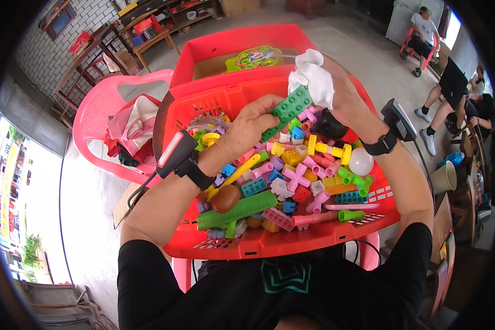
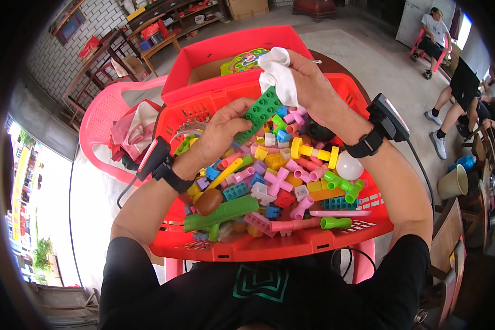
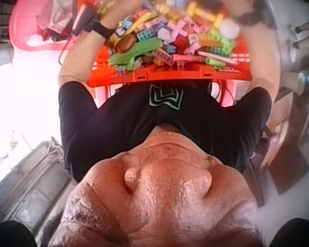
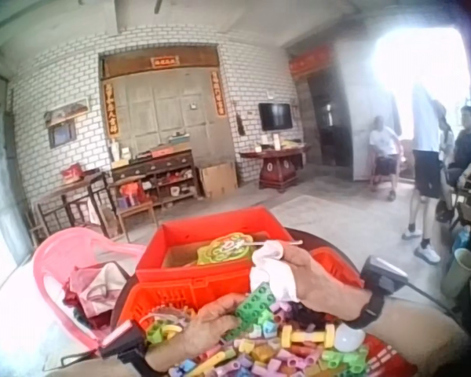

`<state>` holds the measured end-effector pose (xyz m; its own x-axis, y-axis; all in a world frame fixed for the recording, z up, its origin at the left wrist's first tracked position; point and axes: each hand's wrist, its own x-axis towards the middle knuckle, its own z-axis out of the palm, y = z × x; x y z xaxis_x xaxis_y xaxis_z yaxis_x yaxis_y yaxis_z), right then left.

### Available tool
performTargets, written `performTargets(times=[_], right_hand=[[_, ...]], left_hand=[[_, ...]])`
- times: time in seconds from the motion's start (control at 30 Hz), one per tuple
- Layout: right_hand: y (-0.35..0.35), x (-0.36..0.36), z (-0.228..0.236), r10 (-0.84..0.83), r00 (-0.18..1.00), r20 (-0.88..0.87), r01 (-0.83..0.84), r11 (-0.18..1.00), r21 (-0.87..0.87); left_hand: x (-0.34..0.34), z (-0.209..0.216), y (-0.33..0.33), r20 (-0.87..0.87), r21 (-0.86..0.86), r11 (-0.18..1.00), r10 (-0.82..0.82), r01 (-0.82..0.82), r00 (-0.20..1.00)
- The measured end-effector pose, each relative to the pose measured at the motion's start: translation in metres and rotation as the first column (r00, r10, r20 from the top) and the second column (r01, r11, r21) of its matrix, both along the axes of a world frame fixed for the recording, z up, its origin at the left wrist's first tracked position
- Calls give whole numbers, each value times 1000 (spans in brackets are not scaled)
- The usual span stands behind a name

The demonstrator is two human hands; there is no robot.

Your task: The recorder is picking up various colorful plastic toy blocks from a red basket and assembling them into small structures.

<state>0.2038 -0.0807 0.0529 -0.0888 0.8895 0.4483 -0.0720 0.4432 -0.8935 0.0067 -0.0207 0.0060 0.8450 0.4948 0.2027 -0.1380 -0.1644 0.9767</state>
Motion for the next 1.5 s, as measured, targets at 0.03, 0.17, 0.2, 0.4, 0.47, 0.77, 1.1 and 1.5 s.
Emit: performTargets(times=[0.03,0.17,0.2,0.4,0.47,0.77,1.1,1.5], right_hand=[[-2,1,0,25,999,-48,-27,998,-56],[2,-3,-7,-20,996,-82,26,997,73],[2,-5,-5,-23,991,-131,32,997,64],[6,2,-12,-54,973,-226,81,990,112],[7,9,-11,-64,983,-171,86,988,129],[3,15,11,-257,958,-126,267,961,70],[-1,-3,4,-363,887,284,313,927,206],[-6,-28,-19,-100,849,520,146,988,-48]], left_hand=[[0,3,-1,-7,-91,996,20,-20,1000],[-1,10,1,54,-319,947,-10,27,998],[0,10,1,53,-319,948,-11,27,999],[-2,10,1,127,-471,881,31,33,991],[1,11,-1,129,-546,835,6,66,992],[-1,13,-7,244,-581,810,84,76,966],[2,5,1,184,-417,906,6,73,983],[-6,10,17,258,-532,829,348,-168,901]])
